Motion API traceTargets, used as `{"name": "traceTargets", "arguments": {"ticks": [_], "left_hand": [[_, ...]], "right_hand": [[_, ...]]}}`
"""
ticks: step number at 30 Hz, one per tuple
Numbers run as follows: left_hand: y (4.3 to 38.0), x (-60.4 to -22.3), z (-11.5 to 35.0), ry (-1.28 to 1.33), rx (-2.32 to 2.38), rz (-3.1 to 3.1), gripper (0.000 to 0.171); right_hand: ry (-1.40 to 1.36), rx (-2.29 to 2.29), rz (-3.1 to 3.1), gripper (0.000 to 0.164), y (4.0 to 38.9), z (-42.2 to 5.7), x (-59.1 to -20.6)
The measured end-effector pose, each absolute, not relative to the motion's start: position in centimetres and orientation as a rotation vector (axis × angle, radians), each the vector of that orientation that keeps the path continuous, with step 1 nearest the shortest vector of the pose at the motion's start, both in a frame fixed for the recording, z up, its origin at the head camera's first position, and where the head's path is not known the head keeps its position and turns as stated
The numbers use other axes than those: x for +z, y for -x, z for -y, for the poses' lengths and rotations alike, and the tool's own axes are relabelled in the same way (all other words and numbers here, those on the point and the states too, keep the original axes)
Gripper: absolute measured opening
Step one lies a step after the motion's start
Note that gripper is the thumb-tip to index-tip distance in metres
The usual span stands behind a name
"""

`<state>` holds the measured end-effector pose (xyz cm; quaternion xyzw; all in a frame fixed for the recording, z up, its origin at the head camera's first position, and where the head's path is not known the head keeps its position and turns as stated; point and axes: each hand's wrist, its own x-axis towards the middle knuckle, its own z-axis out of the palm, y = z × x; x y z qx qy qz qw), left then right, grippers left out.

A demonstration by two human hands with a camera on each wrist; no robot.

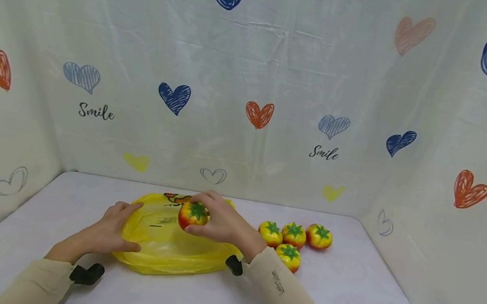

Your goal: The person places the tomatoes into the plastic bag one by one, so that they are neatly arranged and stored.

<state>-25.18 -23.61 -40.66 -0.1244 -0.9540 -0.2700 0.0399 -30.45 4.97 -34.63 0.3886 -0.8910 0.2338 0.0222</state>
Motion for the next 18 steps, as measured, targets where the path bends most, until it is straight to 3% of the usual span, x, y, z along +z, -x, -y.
{"name": "traceTargets", "arguments": {"ticks": [18], "left_hand": [[25.2,-40.9,23.9,0.423,-0.817,2.919,0.098]], "right_hand": [[-1.329,0.590,2.822,0.058,32.2,0.3,-34.0]]}}
